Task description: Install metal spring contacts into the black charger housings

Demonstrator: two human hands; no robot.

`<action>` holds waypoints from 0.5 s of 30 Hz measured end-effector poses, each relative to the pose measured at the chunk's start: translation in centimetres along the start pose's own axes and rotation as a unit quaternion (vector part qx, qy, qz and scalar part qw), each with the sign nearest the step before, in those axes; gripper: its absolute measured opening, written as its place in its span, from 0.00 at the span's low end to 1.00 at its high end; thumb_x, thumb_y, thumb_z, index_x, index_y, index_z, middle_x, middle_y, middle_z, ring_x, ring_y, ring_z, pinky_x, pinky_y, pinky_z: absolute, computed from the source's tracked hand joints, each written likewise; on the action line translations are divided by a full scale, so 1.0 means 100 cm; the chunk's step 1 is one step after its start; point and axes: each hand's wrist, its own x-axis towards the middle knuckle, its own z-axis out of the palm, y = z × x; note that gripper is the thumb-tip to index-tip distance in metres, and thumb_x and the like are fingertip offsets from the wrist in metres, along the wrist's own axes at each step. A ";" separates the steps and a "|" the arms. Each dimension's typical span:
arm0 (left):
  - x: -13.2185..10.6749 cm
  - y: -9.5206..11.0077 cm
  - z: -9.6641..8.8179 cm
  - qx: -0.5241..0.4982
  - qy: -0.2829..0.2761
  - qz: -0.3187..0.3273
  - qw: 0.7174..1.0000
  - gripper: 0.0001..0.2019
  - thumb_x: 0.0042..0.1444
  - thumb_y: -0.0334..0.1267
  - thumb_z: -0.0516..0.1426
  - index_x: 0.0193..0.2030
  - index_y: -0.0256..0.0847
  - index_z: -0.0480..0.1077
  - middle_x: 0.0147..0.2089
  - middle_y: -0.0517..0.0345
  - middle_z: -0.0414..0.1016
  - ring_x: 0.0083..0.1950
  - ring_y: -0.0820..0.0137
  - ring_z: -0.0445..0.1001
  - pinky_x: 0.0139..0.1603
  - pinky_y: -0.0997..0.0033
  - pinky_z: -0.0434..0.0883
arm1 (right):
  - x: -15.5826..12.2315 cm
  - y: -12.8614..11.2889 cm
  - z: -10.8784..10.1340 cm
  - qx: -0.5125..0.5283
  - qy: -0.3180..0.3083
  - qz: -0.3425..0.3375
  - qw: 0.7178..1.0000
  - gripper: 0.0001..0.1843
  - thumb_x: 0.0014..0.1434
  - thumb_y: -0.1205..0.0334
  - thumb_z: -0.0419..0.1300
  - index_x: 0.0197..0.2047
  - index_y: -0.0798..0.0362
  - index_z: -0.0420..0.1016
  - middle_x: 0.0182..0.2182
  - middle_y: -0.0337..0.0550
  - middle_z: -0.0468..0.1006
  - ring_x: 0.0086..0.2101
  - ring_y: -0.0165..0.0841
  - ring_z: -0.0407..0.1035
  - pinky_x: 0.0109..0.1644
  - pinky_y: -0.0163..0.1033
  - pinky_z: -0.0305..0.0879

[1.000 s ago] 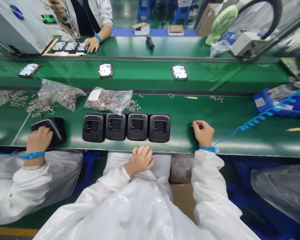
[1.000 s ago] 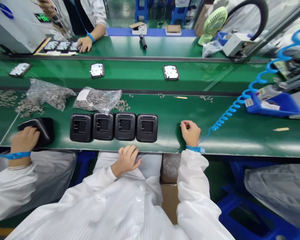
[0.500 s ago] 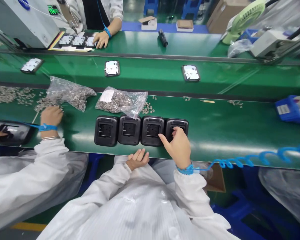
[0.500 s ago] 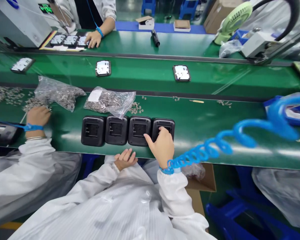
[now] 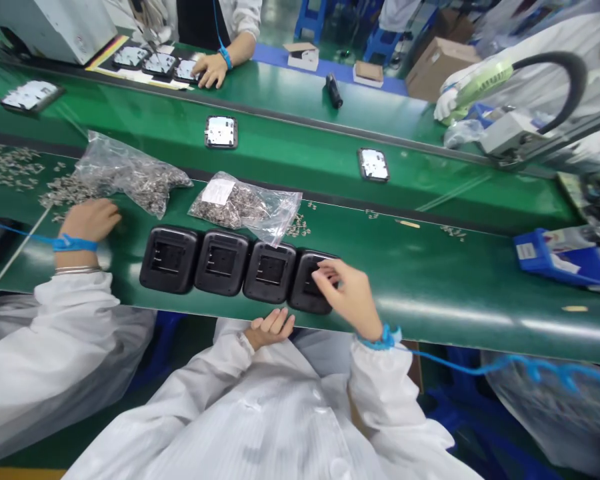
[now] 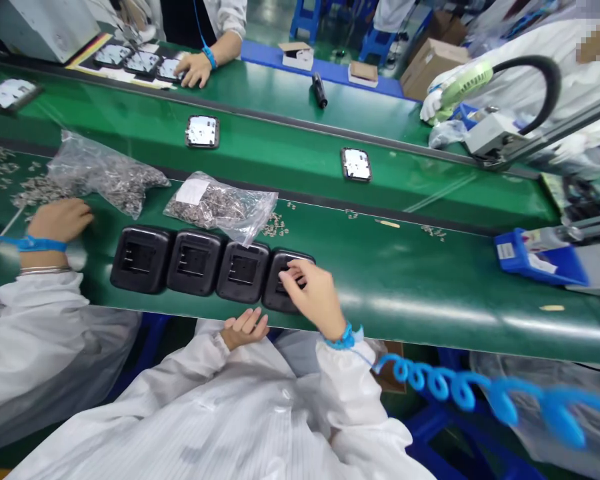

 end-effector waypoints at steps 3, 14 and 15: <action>-0.001 -0.002 -0.004 0.012 0.036 0.011 0.999 0.11 0.61 0.44 0.64 0.49 0.59 0.74 0.40 0.63 0.83 0.38 0.67 0.77 0.54 0.58 0.59 | 0.045 0.042 -0.031 -0.050 0.063 -0.041 0.996 0.11 0.68 0.53 0.59 0.45 0.50 0.78 0.36 0.45 0.83 0.34 0.37 0.76 0.42 0.43 0.75; -0.010 -0.004 -0.013 0.065 0.032 -0.027 0.997 0.11 0.55 0.49 0.67 0.45 0.64 0.74 0.38 0.66 0.82 0.36 0.61 0.76 0.50 0.53 0.65 | 0.132 0.207 -0.040 -0.153 0.236 0.084 0.956 0.17 0.57 0.56 0.59 0.46 0.58 0.74 0.43 0.57 0.74 0.41 0.43 0.70 0.50 0.52 0.72; -0.011 -0.009 -0.012 0.051 -0.005 -0.037 0.998 0.09 0.54 0.52 0.66 0.41 0.64 0.75 0.34 0.66 0.81 0.34 0.61 0.75 0.49 0.52 0.66 | 0.132 0.212 -0.038 -0.154 0.229 0.081 0.958 0.16 0.58 0.56 0.59 0.46 0.57 0.74 0.42 0.56 0.75 0.42 0.44 0.69 0.53 0.52 0.71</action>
